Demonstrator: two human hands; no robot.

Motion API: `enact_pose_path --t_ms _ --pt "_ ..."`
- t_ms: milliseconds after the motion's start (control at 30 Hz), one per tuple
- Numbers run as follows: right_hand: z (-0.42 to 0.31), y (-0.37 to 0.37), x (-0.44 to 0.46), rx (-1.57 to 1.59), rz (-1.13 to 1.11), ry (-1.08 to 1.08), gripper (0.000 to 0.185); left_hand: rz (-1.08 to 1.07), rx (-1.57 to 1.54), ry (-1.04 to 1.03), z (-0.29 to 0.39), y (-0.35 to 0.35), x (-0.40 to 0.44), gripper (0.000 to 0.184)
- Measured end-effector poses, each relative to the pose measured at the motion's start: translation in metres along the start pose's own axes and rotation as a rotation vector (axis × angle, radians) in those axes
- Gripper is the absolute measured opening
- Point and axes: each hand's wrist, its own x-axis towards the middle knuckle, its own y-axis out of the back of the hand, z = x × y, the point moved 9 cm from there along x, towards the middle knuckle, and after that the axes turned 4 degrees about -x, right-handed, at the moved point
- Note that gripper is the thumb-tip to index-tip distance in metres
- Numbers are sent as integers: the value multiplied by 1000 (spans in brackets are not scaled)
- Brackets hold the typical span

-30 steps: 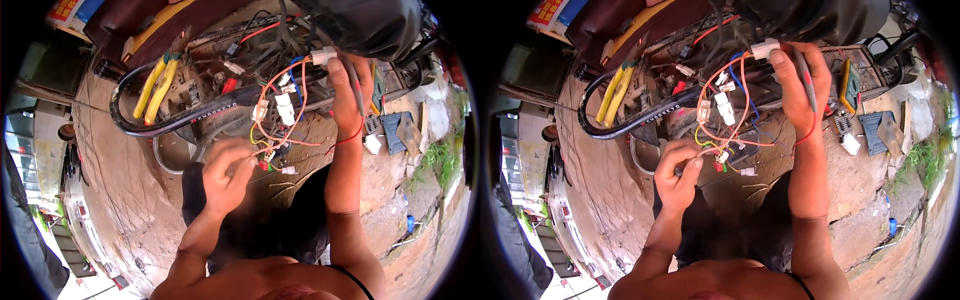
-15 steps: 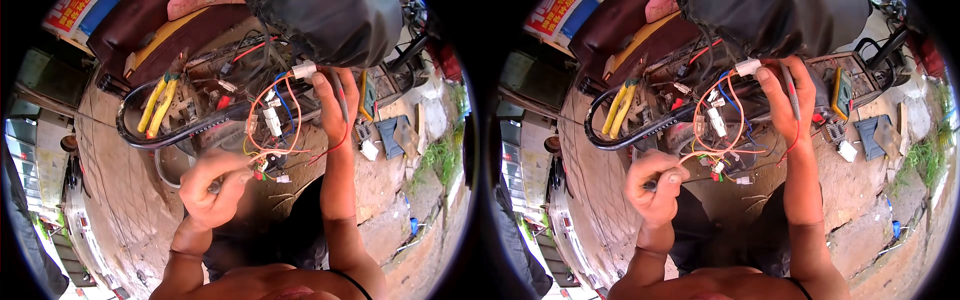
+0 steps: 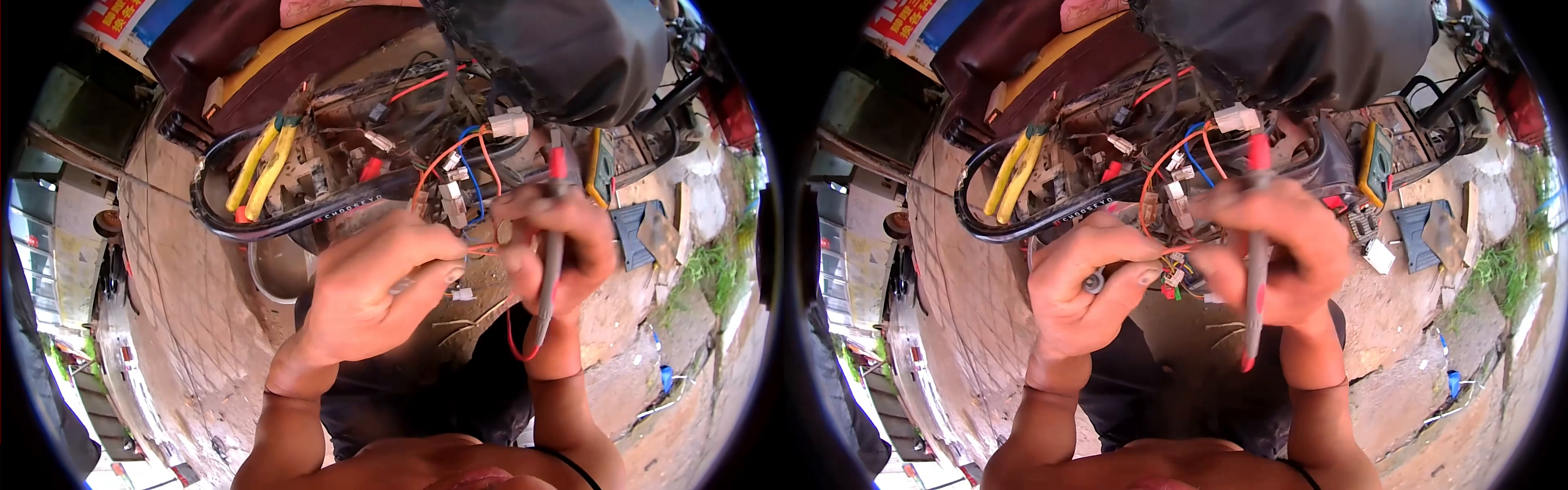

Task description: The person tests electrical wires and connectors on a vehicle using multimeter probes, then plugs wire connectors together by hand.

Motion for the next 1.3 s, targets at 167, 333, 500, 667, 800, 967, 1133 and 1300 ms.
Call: enact_pose_path --t_ms 167,333,500,667,800,967,1133,1300 --pt "-5 -16 4 -109 -145 -45 27 -41 -16 -10 -6 -4 9 17" --pt "-10 -18 7 -185 -172 -69 28 -50 -166 123 -17 -3 7 15" --pt "-10 -21 6 -153 -189 -87 29 -32 -194 101 -23 -4 5 18" --pt "4 -4 -1 -69 -21 -126 27 40 -440 240 -37 -6 1 63" --pt "7 0 -1 -4 44 -134 26 36 -457 333 -42 -10 -3 86" --pt "7 -2 -4 -29 51 -167 27 -16 -422 269 -40 -18 -3 72" --pt "6 -7 -3 -59 10 -186 27 -18 -585 357 -39 -24 -8 62" --pt "1 -13 2 -90 -29 -100 29 29 -770 374 -46 -28 -9 44"
